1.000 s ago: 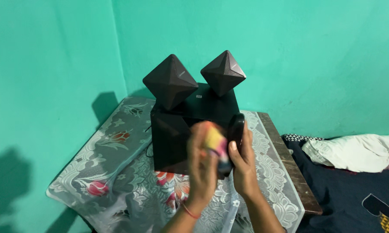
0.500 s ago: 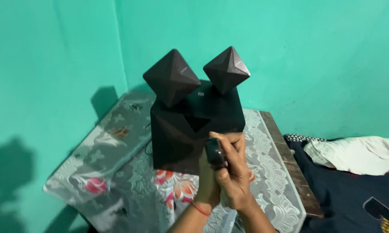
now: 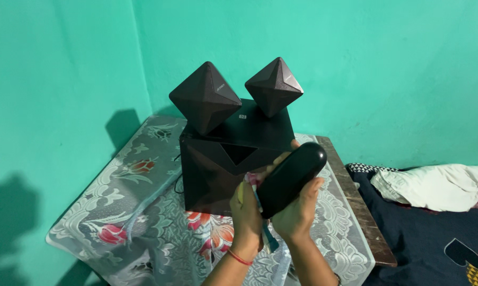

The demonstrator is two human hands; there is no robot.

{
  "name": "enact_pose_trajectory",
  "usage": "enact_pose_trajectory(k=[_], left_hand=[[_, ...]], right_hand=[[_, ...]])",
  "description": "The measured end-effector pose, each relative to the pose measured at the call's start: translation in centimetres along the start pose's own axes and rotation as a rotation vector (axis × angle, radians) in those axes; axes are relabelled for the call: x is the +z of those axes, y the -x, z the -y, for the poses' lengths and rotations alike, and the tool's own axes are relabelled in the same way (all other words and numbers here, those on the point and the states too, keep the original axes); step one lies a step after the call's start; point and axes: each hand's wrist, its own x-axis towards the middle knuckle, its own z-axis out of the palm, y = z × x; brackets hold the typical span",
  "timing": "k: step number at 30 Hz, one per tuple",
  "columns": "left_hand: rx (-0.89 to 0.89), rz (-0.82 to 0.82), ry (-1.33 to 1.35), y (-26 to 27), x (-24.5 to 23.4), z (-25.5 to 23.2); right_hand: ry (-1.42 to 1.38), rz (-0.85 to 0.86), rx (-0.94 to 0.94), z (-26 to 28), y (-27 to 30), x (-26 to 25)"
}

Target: The person wipes the surfaces of two small black pyramid-shaped speakers and a black remote control using a multicolored cloth. The person places the cleaned speakers on top of a larger black speaker unit and sets the remote control on top of the speakers.

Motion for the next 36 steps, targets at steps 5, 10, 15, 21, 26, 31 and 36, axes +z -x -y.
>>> enact_pose_trajectory(k=[5, 10, 15, 21, 26, 31, 36], left_hand=[[0.091, 0.142, -0.051, -1.3, -1.5, 1.4], [-0.121, 0.428, -0.159, -1.7, -2.9, 0.8], [-0.101, 0.478, -0.057, -0.5, -1.3, -0.8], [0.322, 0.391, -0.088, -0.4, -1.3, 0.2], [0.125, 0.454, -0.189, 1.2, -1.4, -2.0], [0.173, 0.563, -0.196, 1.6, -1.6, -3.9], [0.258, 0.366, -0.307, 2.3, -1.5, -3.3]], right_hand=[[0.243, -0.286, -0.05, -0.3, -1.3, -1.0], [0.402, -0.399, -0.115, -1.5, -2.5, -4.9], [0.311, -0.245, -0.289, -2.4, -2.2, -6.3], [0.105, -0.428, -0.012, -0.5, -2.5, -3.0], [-0.213, -0.403, 0.038, 0.2, -2.0, -3.2], [-0.275, -0.253, 0.076, 0.6, -1.3, -3.5], [-0.349, -0.225, 0.154, 0.3, -1.2, -3.2]])
